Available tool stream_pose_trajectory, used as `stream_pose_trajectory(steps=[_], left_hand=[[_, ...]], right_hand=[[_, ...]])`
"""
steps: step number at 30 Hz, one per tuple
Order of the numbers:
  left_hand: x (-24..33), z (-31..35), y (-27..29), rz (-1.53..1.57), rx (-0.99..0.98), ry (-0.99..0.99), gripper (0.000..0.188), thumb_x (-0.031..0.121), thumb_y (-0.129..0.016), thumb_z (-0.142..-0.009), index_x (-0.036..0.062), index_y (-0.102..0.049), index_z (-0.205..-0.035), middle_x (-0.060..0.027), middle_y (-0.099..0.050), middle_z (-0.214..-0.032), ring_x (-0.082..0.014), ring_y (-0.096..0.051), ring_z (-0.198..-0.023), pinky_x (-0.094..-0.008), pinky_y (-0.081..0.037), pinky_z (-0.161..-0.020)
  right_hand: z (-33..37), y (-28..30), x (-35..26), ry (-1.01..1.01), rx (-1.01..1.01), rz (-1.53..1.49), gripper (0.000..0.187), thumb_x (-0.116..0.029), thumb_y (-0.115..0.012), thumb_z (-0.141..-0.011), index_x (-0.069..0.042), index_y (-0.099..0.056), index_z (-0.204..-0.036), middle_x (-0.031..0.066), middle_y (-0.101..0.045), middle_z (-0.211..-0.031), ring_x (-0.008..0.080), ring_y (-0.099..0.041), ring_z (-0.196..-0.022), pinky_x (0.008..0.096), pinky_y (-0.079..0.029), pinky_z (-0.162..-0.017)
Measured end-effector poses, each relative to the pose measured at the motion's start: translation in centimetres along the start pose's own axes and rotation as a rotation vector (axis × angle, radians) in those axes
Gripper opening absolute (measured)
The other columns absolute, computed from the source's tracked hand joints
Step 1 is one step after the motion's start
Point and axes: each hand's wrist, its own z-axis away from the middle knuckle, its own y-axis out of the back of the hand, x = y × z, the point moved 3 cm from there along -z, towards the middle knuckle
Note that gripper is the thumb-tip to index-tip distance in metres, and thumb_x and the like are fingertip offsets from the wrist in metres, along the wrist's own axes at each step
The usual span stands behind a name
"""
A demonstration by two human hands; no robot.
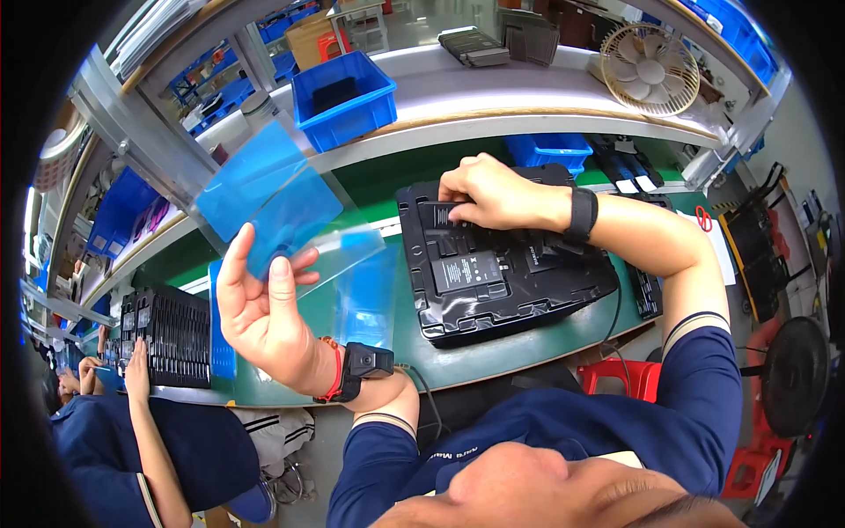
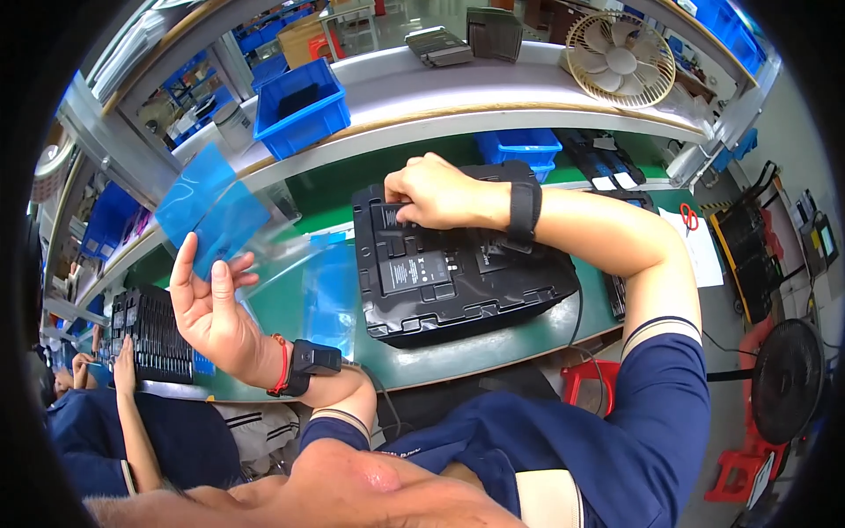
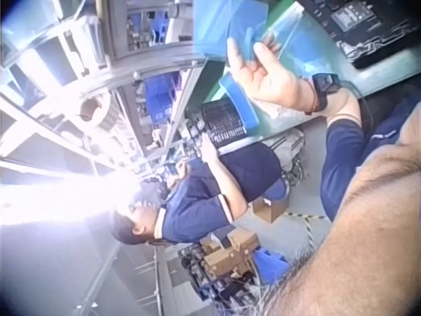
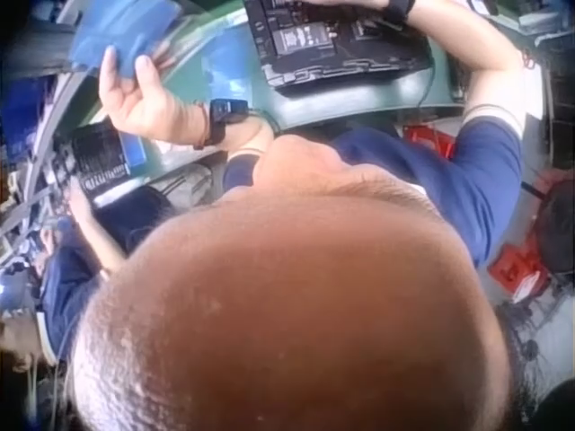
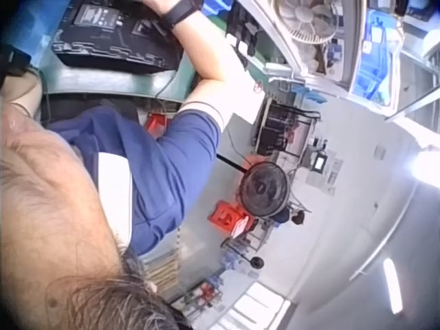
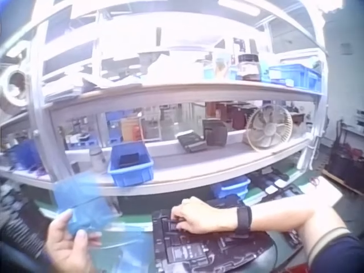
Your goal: The recorder is inserting small blue rectangular components into slots on larger black plastic parts at a manufacturing workbench.
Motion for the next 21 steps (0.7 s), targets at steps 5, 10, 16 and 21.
stream_pose_trajectory(steps=[5, 10, 16, 21], left_hand=[[0.0, -0.2, 0.1, 0.014, -0.002, 0.005, 0.037, -0.008, -0.055, -0.083, -0.007, -0.049, -0.119, -0.0201, -0.061, -0.103, -0.0228, -0.066, -0.071, -0.0261, -0.054, -0.056], [0.0, -0.1, -0.1, 0.01, -0.01, -0.005, 0.037, -0.008, -0.055, -0.083, -0.0075, -0.048, -0.119, -0.0202, -0.062, -0.101, -0.0227, -0.066, -0.072, -0.026, -0.054, -0.056], [-0.1, -0.1, 0.2, 0.027, -0.005, -0.003, 0.037, -0.008, -0.055, -0.083, -0.0074, -0.048, -0.119, -0.0196, -0.062, -0.102, -0.0228, -0.066, -0.072, -0.0261, -0.054, -0.056], [0.0, 0.0, 0.0, 0.029, -0.018, 0.013, 0.037, -0.008, -0.055, -0.083, -0.0071, -0.048, -0.119, -0.0195, -0.062, -0.101, -0.0225, -0.066, -0.072, -0.0257, -0.054, -0.057]], right_hand=[[1.1, -0.7, -0.9, 0.294, 0.226, 0.398, 0.011, -0.014, -0.069, -0.069, -0.008, -0.059, -0.069, 0.003, -0.057, -0.065, 0.0203, -0.05, -0.072, 0.0328, -0.038, -0.071], [1.5, -1.5, -1.3, 0.394, 0.112, 0.383, 0.013, -0.017, -0.063, -0.067, -0.011, -0.057, -0.057, 0.0011, -0.055, -0.06, 0.0188, -0.048, -0.07, 0.0314, -0.036, -0.071], [3.2, 0.0, -3.2, 0.227, -0.003, 0.262, 0.014, -0.021, -0.07, -0.07, -0.008, -0.065, -0.072, 0.0039, -0.06, -0.068, 0.022, -0.053, -0.078, 0.0333, -0.038, -0.074], [5.0, -0.3, -4.9, 0.045, -0.237, 0.23, 0.034, -0.022, -0.074, -0.068, -0.004, -0.063, -0.094, 0.0105, -0.063, -0.08, 0.0274, -0.054, -0.085, 0.0368, -0.039, -0.079]])
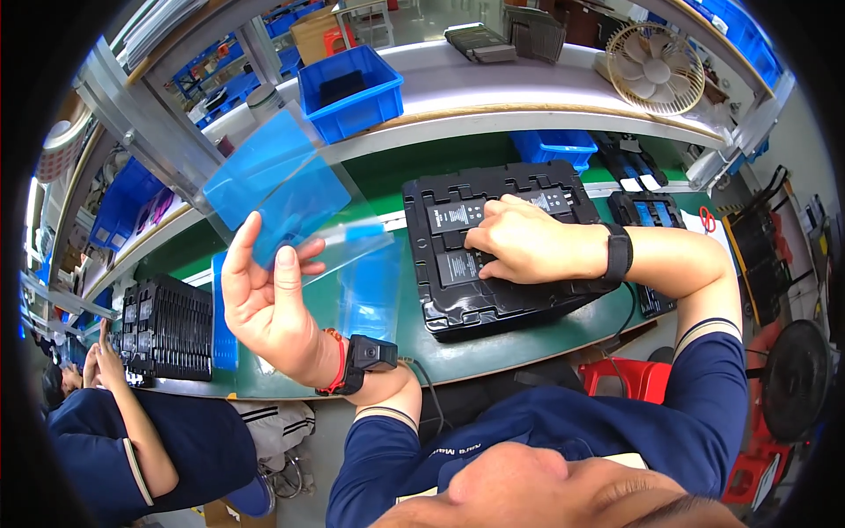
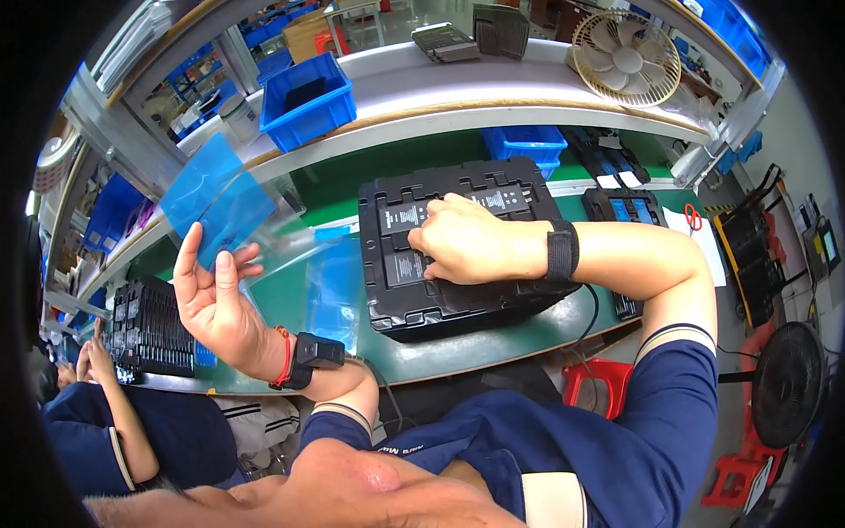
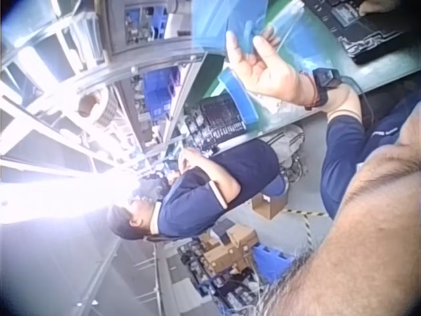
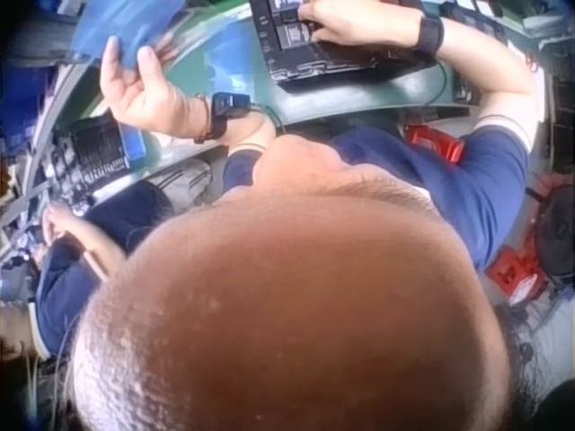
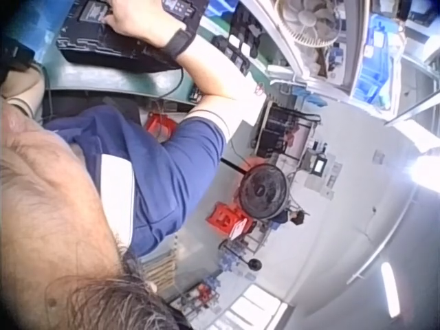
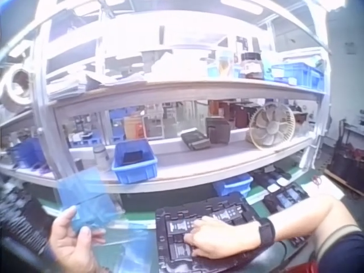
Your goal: The recorder is inserting small blue rectangular components into slots on larger black plastic parts at a manufacturing workbench.
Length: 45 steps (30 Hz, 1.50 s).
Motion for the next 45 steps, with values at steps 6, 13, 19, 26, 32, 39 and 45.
stream_pose_trajectory(steps=[6, 13, 19, 26, 32, 39, 45], left_hand=[[0.1, 0.1, 0.0, 0.001, -0.011, -0.004, 0.037, -0.008, -0.055, -0.083, -0.007, -0.048, -0.119, -0.0196, -0.062, -0.102, -0.0223, -0.066, -0.072, -0.0255, -0.054, -0.057], [-0.1, 0.1, 0.0, -0.009, -0.005, 0.034, 0.037, -0.008, -0.055, -0.082, -0.0071, -0.048, -0.119, -0.0191, -0.06, -0.107, -0.0226, -0.066, -0.072, -0.0258, -0.054, -0.057], [-0.1, 0.0, -0.4, -0.007, -0.035, 0.023, 0.037, -0.007, -0.056, -0.083, -0.0072, -0.049, -0.119, -0.0193, -0.06, -0.106, -0.0219, -0.066, -0.073, -0.0256, -0.053, -0.057], [-0.2, 0.5, -1.7, 0.014, -0.147, 0.109, 0.037, -0.007, -0.055, -0.084, -0.0056, -0.049, -0.12, -0.0144, -0.061, -0.103, -0.0197, -0.066, -0.075, -0.0233, -0.051, -0.059], [-1.1, 2.5, -6.7, 0.025, -0.489, 0.23, 0.041, -0.008, -0.054, -0.083, -0.0018, -0.048, -0.124, -0.0121, -0.061, -0.102, -0.0175, -0.065, -0.078, -0.0227, -0.049, -0.063], [-0.9, 2.9, -7.5, -0.067, -0.689, 0.13, 0.044, -0.013, -0.055, -0.076, -0.0018, -0.052, -0.118, -0.0111, -0.064, -0.095, -0.0129, -0.059, -0.081, -0.0234, -0.046, -0.074], [-0.2, 3.6, -8.1, -0.293, -0.88, -0.043, 0.014, -0.007, -0.066, -0.067, -0.0025, -0.066, -0.08, -0.0121, -0.065, -0.07, -0.0181, -0.062, -0.062, -0.0251, -0.045, -0.059]], right_hand=[[0.1, 0.0, 0.6, -0.007, 0.149, -0.143, 0.034, -0.018, -0.074, -0.068, -0.003, -0.059, -0.094, 0.0098, -0.061, -0.08, 0.0281, -0.053, -0.085, 0.0375, -0.04, -0.078], [1.0, 0.1, -1.0, 0.273, 0.44, 0.177, 0.014, -0.016, -0.061, -0.065, -0.006, -0.052, -0.061, 0.0046, -0.053, -0.061, 0.021, -0.049, -0.071, 0.0338, -0.038, -0.072], [1.3, -0.4, -1.2, 0.36, 0.281, 0.19, 0.012, -0.018, -0.06, -0.062, -0.008, -0.054, -0.058, 0.0023, -0.052, -0.059, 0.019, -0.049, -0.071, 0.0328, -0.038, -0.072], [2.9, 4.9, -0.5, 0.17, 0.644, 0.101, 0.041, -0.006, -0.074, -0.065, -0.003, -0.059, -0.103, 0.008, -0.059, -0.081, 0.0234, -0.054, -0.073, 0.0349, -0.043, -0.069], [3.9, 5.9, -0.4, 0.018, 0.782, -0.522, 0.058, -0.003, -0.07, -0.074, -0.002, -0.044, -0.126, 0.0082, -0.059, -0.101, 0.0152, -0.059, -0.081, 0.0266, -0.049, -0.072], [6.0, 4.3, -1.0, 0.131, 1.001, -0.273, 0.021, -0.008, -0.071, -0.073, -0.005, -0.064, -0.092, 0.0081, -0.056, -0.077, 0.0232, -0.055, -0.071, 0.0332, -0.045, -0.065], [9.8, 1.8, -3.5, 0.095, 1.096, -0.107, 0.022, -0.012, -0.073, -0.064, -0.007, -0.061, -0.082, 0.0043, -0.049, -0.079, 0.0229, -0.049, -0.074, 0.0348, -0.039, -0.066]])
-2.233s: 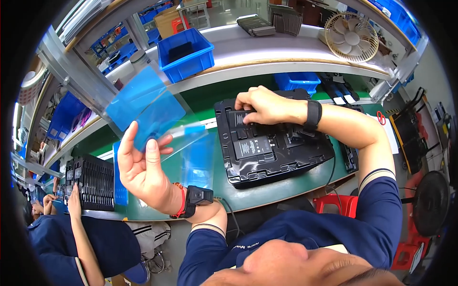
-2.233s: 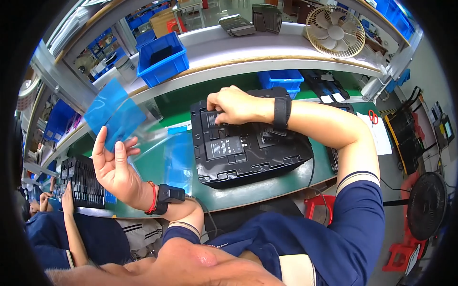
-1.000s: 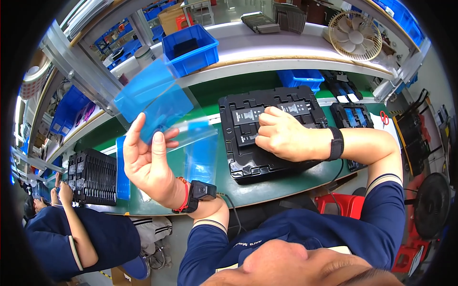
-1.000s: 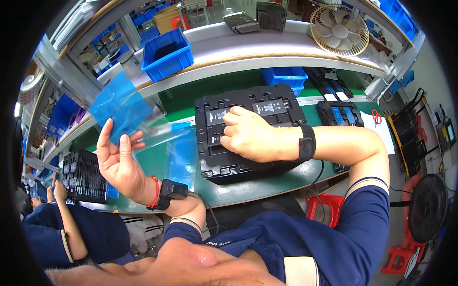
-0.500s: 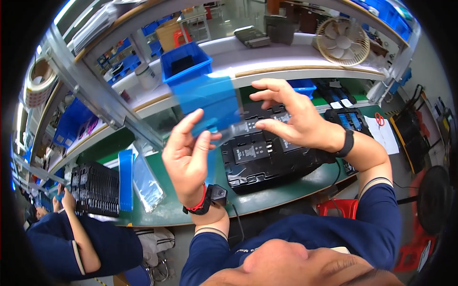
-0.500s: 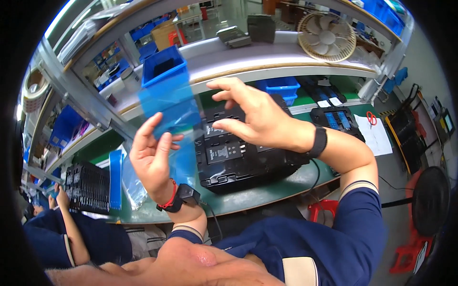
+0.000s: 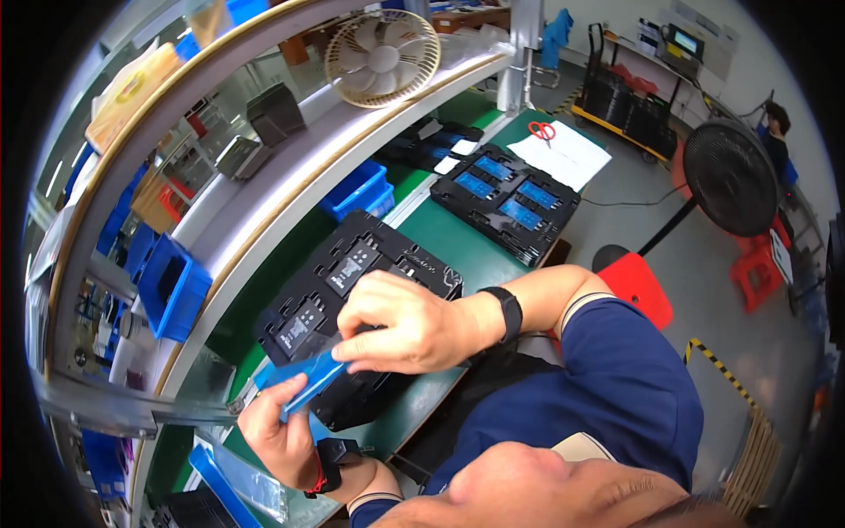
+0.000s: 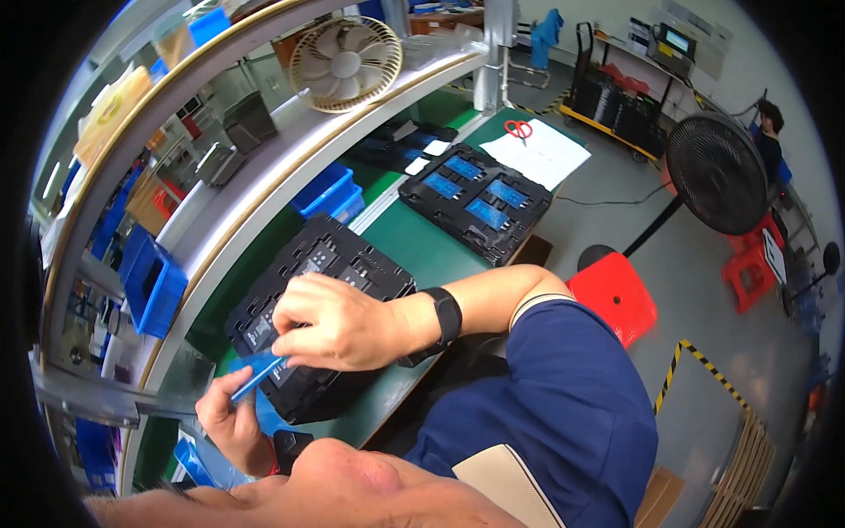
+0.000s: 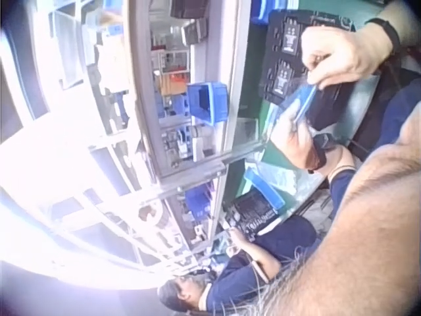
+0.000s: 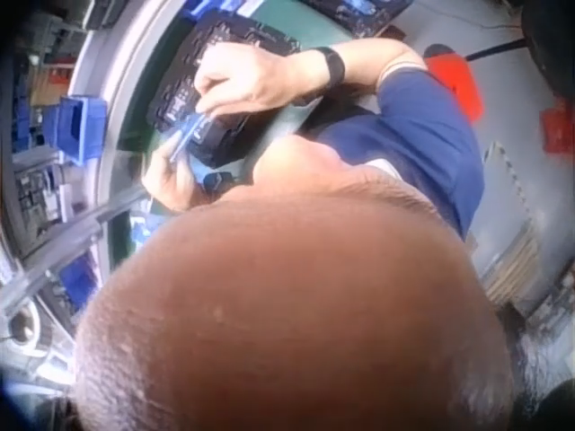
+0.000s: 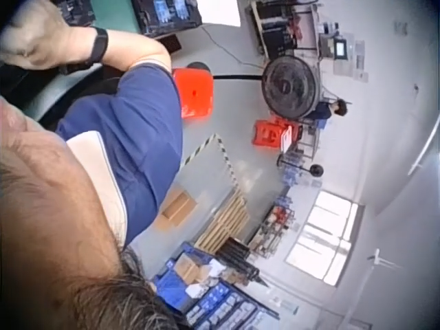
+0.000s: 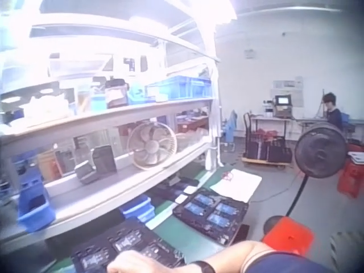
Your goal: The recorder is inserting small blue rectangular components into slots on larger black plastic parts at a manufacturing workbench.
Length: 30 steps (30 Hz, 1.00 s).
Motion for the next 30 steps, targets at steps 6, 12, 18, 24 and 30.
stream_pose_trajectory(steps=[6, 12, 18, 24, 30], left_hand=[[1.1, 0.0, -1.5, -0.108, -0.114, -0.095, 0.012, 0.0, -0.072, -0.063, -0.0006, -0.065, -0.072, -0.012, -0.064, -0.064, -0.0234, -0.062, -0.055, -0.0265, -0.045, -0.053], [1.5, -0.2, -1.1, -0.219, -0.194, -0.076, 0.023, 0.016, -0.076, -0.061, -0.0008, -0.064, -0.072, -0.0125, -0.064, -0.065, -0.0244, -0.062, -0.056, -0.0278, -0.045, -0.053], [-2.6, 2.1, 1.7, 0.189, 0.15, 0.202, 0.107, 0.086, -0.049, -0.055, -0.0106, -0.059, -0.1, -0.0156, -0.064, -0.09, -0.0228, -0.063, -0.082, -0.0323, -0.05, -0.077], [-3.8, 3.0, 5.4, 0.512, 0.546, 0.076, 0.042, -0.001, -0.046, -0.086, -0.0145, -0.038, -0.124, -0.0236, -0.054, -0.117, -0.0316, -0.064, -0.089, -0.0312, -0.056, -0.066], [-3.0, 2.4, 5.5, 0.49, 0.623, 0.173, 0.041, -0.008, -0.051, -0.083, -0.0117, -0.042, -0.123, -0.0199, -0.06, -0.105, -0.024, -0.066, -0.078, -0.0259, -0.057, -0.057]], right_hand=[[2.3, 0.5, 0.2, -0.002, 0.112, -0.024, 0.026, -0.007, -0.073, -0.066, -0.004, -0.063, -0.089, 0.0057, -0.057, -0.083, 0.0233, -0.054, -0.071, 0.0343, -0.042, -0.066], [2.4, 1.1, 0.5, -0.008, 0.083, -0.089, 0.021, -0.005, -0.073, -0.066, -0.005, -0.064, -0.085, 0.0073, -0.055, -0.089, 0.0232, -0.054, -0.075, 0.0338, -0.043, -0.067], [0.8, 4.4, 5.0, -0.335, 0.078, -0.3, 0.008, -0.004, -0.068, -0.073, -0.005, -0.062, -0.078, 0.0062, -0.059, -0.081, 0.0178, -0.057, -0.08, 0.029, -0.045, -0.073], [3.7, 3.3, 15.1, -1.17, -0.204, -0.699, 0.017, -0.016, -0.067, -0.082, -0.007, -0.055, -0.075, 0.0006, -0.056, -0.061, 0.0055, -0.046, -0.042, 0.0175, -0.038, -0.041], [3.2, 0.6, 16.9, -1.325, -0.455, -0.667, 0.018, -0.013, -0.068, -0.08, -0.004, -0.055, -0.072, 0.0029, -0.055, -0.06, 0.0029, -0.043, -0.039, 0.0198, -0.038, -0.034]])
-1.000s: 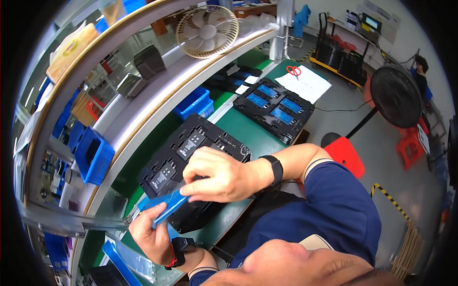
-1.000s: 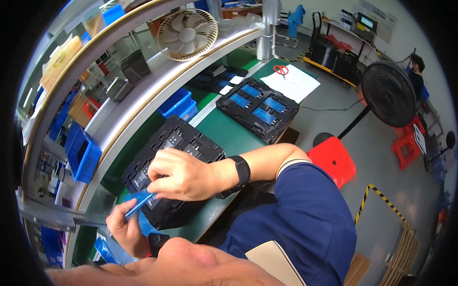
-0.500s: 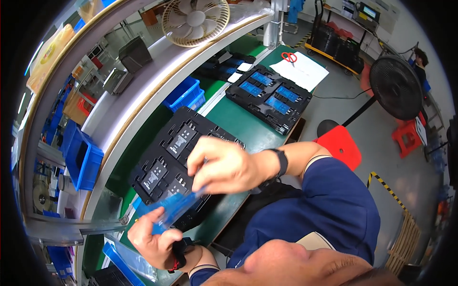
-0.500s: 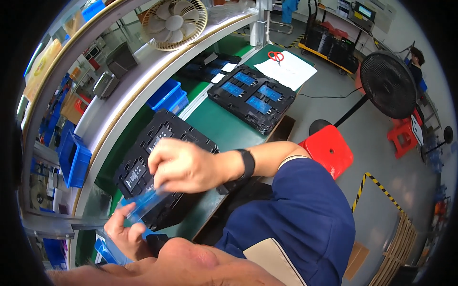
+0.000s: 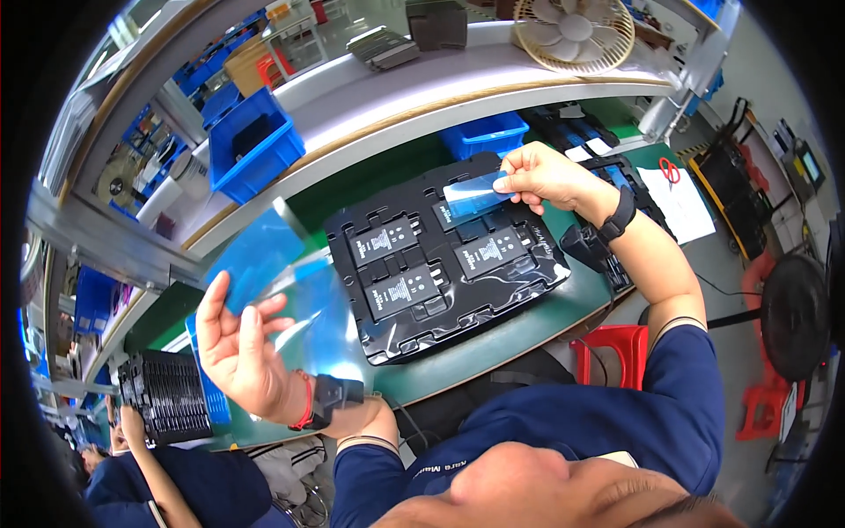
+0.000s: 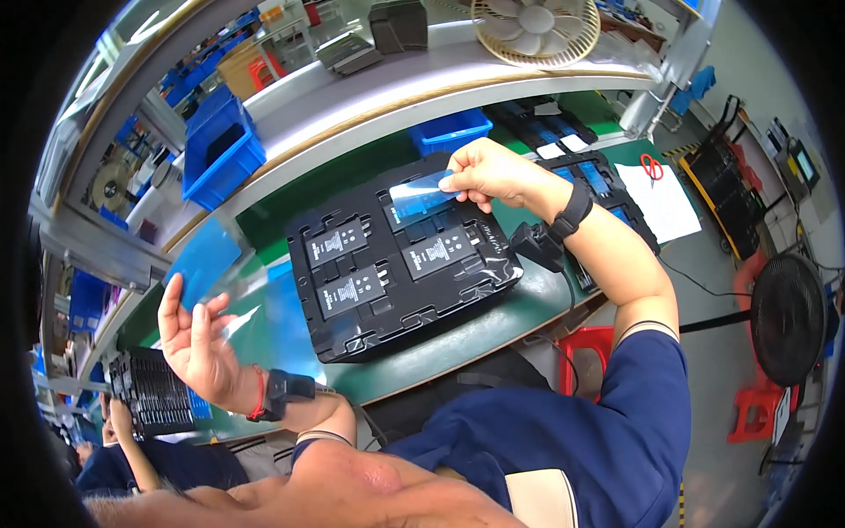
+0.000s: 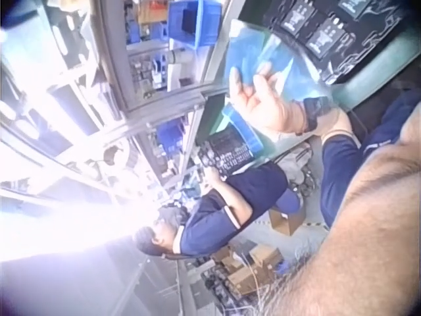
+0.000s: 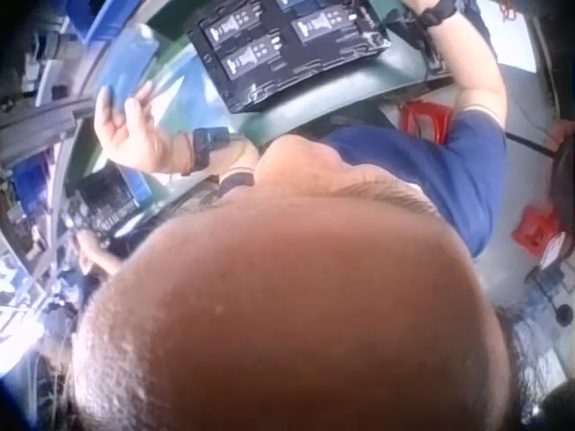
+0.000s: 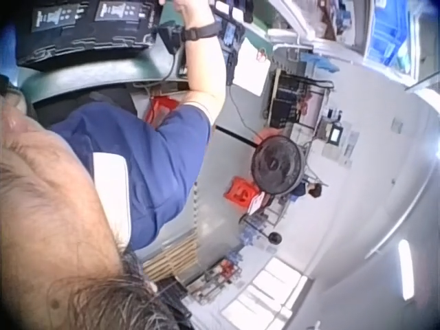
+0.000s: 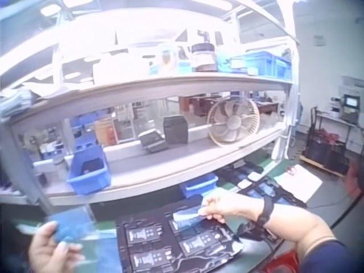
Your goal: The recorder is inserting small blue rectangular components into slots on larger black plastic parts at a manufacturing workbench.
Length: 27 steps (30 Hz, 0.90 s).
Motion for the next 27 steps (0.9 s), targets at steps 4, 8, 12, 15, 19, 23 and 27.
stream_pose_trajectory(steps=[4, 8, 12, 15, 19, 23, 27], left_hand=[[-0.3, -0.1, -0.3, -0.018, -0.021, 0.012, 0.04, -0.008, -0.051, -0.083, -0.0119, -0.043, -0.122, -0.0212, -0.057, -0.11, -0.0238, -0.066, -0.078, -0.025, -0.056, -0.056], [-0.4, -0.2, -0.5, -0.046, -0.045, 0.034, 0.04, -0.008, -0.052, -0.083, -0.0118, -0.043, -0.122, -0.0214, -0.056, -0.113, -0.0235, -0.066, -0.077, -0.0246, -0.056, -0.057], [-0.2, -0.1, -0.7, -0.047, -0.061, 0.026, 0.041, -0.008, -0.051, -0.083, -0.0119, -0.042, -0.122, -0.0213, -0.057, -0.11, -0.0235, -0.066, -0.077, -0.0247, -0.056, -0.057], [-0.6, -0.2, -0.8, -0.048, -0.091, 0.054, 0.04, -0.008, -0.051, -0.083, -0.0121, -0.042, -0.123, -0.0217, -0.057, -0.109, -0.0235, -0.066, -0.078, -0.0251, -0.056, -0.058], [-0.7, -0.1, -0.9, -0.041, -0.114, 0.064, 0.041, -0.008, -0.051, -0.083, -0.0123, -0.042, -0.123, -0.0216, -0.057, -0.108, -0.0236, -0.066, -0.078, -0.0255, -0.056, -0.058], [-0.6, -0.1, -0.9, -0.04, -0.118, 0.053, 0.041, -0.008, -0.051, -0.083, -0.0122, -0.042, -0.123, -0.0211, -0.058, -0.106, -0.0237, -0.066, -0.078, -0.0256, -0.056, -0.059], [-0.5, -0.2, -1.2, -0.039, -0.131, 0.052, 0.041, -0.008, -0.051, -0.083, -0.0119, -0.042, -0.123, -0.0208, -0.058, -0.105, -0.0237, -0.066, -0.079, -0.0259, -0.056, -0.059]], right_hand=[[-1.5, -0.9, -0.3, -0.067, -0.039, 0.057, 0.016, -0.01, -0.067, -0.079, -0.003, -0.055, -0.072, 0.0028, -0.054, -0.059, 0.003, -0.043, -0.038, 0.02, -0.038, -0.034], [-2.3, -1.0, 0.1, -0.123, -0.049, 0.082, 0.015, -0.008, -0.066, -0.079, -0.002, -0.055, -0.072, 0.0026, -0.054, -0.059, 0.0029, -0.042, -0.037, 0.0198, -0.037, -0.033], [-2.5, -1.0, 0.0, -0.143, -0.064, 0.073, 0.014, -0.007, -0.066, -0.08, -0.002, -0.055, -0.071, 0.0027, -0.054, -0.059, 0.0025, -0.042, -0.036, 0.0197, -0.037, -0.033], [-2.7, -0.8, 0.0, -0.171, -0.069, 0.066, 0.015, -0.007, -0.065, -0.08, -0.003, -0.055, -0.07, 0.0026, -0.054, -0.058, 0.0021, -0.041, -0.036, 0.0194, -0.036, -0.032], [-2.8, -0.8, 0.0, -0.183, -0.064, 0.069, 0.016, -0.006, -0.065, -0.08, -0.003, -0.054, -0.068, 0.0021, -0.053, -0.057, 0.002, -0.041, -0.035, 0.019, -0.035, -0.032], [-2.8, -1.0, 0.0, -0.184, -0.069, 0.062, 0.017, -0.006, -0.065, -0.079, -0.003, -0.054, -0.067, 0.002, -0.053, -0.057, 0.0021, -0.041, -0.035, 0.019, -0.034, -0.031], [-3.0, -0.9, 0.2, -0.179, -0.073, 0.063, 0.017, -0.006, -0.065, -0.079, -0.003, -0.054, -0.067, 0.002, -0.053, -0.057, 0.0023, -0.04, -0.035, 0.0192, -0.033, -0.031]])
